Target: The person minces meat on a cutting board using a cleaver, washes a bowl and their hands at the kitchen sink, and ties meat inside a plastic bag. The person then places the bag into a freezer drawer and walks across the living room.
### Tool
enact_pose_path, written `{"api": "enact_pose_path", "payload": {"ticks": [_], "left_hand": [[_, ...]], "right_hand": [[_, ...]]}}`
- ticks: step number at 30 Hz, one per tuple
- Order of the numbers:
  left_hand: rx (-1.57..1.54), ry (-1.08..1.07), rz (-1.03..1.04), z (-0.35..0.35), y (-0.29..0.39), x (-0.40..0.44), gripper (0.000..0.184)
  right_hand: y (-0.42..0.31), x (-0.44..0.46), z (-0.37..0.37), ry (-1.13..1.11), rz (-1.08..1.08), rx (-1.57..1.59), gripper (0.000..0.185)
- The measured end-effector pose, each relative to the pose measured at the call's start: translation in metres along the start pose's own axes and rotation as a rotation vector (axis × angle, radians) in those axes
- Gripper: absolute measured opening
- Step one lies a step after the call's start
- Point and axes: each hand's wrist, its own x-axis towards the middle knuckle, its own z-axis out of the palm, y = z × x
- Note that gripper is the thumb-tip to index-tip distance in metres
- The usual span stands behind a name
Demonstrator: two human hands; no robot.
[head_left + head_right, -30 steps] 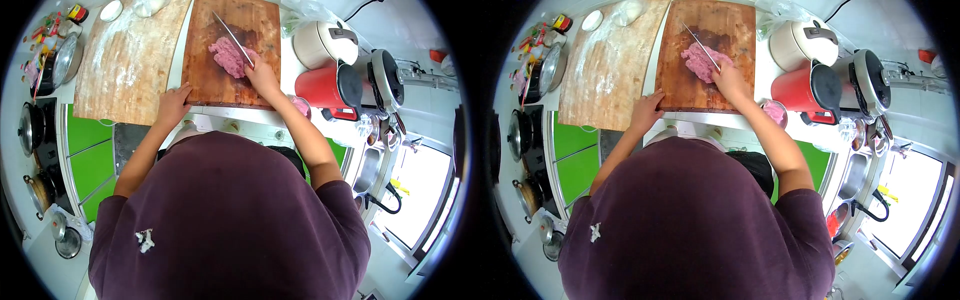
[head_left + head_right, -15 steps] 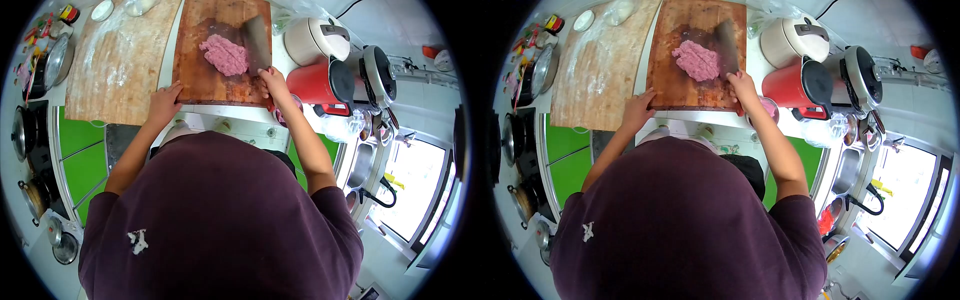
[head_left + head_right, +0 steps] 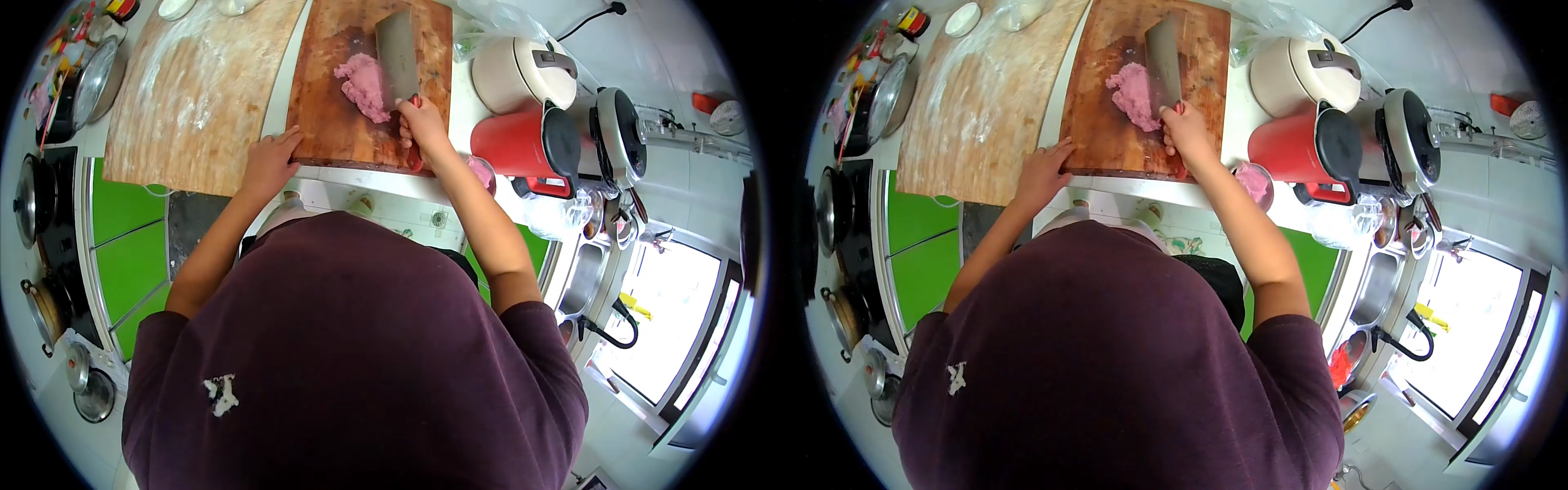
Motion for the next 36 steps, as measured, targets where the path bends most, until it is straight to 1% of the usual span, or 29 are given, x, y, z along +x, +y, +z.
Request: {"api": "enact_pose_path", "payload": {"ticks": [1, 3, 4, 5, 8, 9, 12, 13, 16, 17, 20, 21, 24, 25, 26, 28, 29, 32, 33, 35, 36], "left_hand": [[-0.004, 0.005, 0.007, -0.001, 0.0, -0.001, 0.058], [-0.015, 0.01, 0.012, 0.001, -0.003, -0.001, 0.058], [-0.022, 0.012, 0.012, 0.003, -0.003, -0.001, 0.057], [-0.023, 0.008, 0.005, 0.003, -0.003, -0.002, 0.057], [-0.007, 0.003, -0.003, 0.005, -0.004, -0.001, 0.057], [0.007, 0.006, -0.001, 0.005, -0.004, -0.002, 0.056], [0.015, -0.003, -0.002, 0.006, -0.007, 0.001, 0.056], [0.008, -0.016, -0.009, 0.006, -0.006, -0.001, 0.056], [0.007, -0.015, -0.035, 0.01, -0.005, 0.0, 0.056], [-0.006, -0.013, -0.028, 0.011, -0.005, -0.002, 0.056], [-0.015, 0.011, -0.006, 0.008, -0.01, 0.0, 0.056], [-0.013, 0.017, -0.005, 0.007, -0.009, -0.001, 0.056], [-0.024, 0.024, -0.012, 0.01, -0.007, 0.0, 0.057], [-0.026, 0.015, -0.015, 0.01, -0.006, -0.003, 0.058], [-0.014, -0.005, -0.011, 0.009, -0.006, -0.005, 0.058], [0.008, -0.02, -0.015, 0.006, -0.006, -0.001, 0.058], [0.002, -0.023, -0.025, 0.005, -0.005, -0.002, 0.058], [-0.015, -0.022, -0.039, 0.009, -0.003, -0.002, 0.058], [-0.017, -0.025, -0.035, 0.009, -0.004, -0.002, 0.057], [-0.014, 0.0, -0.021, 0.009, -0.008, 0.003, 0.057], [-0.015, 0.014, -0.014, 0.009, -0.009, 0.002, 0.057]], "right_hand": [[0.005, 0.009, 0.0, 0.012, -0.028, -0.155, 0.021], [-0.003, 0.012, 0.0, 0.021, -0.094, -0.25, 0.016], [-0.01, 0.011, 0.002, 0.024, -0.125, -0.299, 0.017], [-0.017, 0.007, 0.002, 0.074, -0.15, -0.388, 0.02], [-0.006, 0.011, 0.009, 0.218, -0.448, -0.703, 0.022], [0.02, 0.035, -0.004, 0.117, -0.452, -0.797, 0.024], [0.009, 0.042, -0.003, 0.04, -0.227, -0.729, 0.024], [-0.007, 0.025, 0.008, 0.083, -0.313, -0.781, 0.024], [-0.006, 0.012, 0.017, 0.156, -0.428, -0.792, 0.024], [0.01, 0.024, 0.009, 0.132, -0.459, -0.897, 0.024], [0.004, 0.035, -0.002, 0.006, -0.226, -0.862, 0.025], [-0.005, 0.024, 0.004, 0.027, -0.255, -0.859, 0.026], [-0.002, 0.014, 0.012, 0.156, -0.398, -0.837, 0.027], [0.006, 0.025, 0.005, 0.09, -0.388, -0.985, 0.027], [0.016, 0.029, -0.007, 0.075, -0.348, -0.971, 0.028], [-0.007, 0.024, -0.001, 0.036, -0.291, -0.959, 0.029], [-0.017, 0.008, 0.006, 0.074, -0.312, -0.838, 0.028], [0.011, 0.019, 0.003, 0.088, -0.422, -0.886, 0.028], [0.011, 0.027, 0.004, -0.027, -0.335, -1.019, 0.026], [0.007, 0.032, -0.009, -0.01, -0.308, -1.02, 0.027], [-0.006, 0.021, -0.003, -0.01, -0.29, -1.023, 0.027]]}}
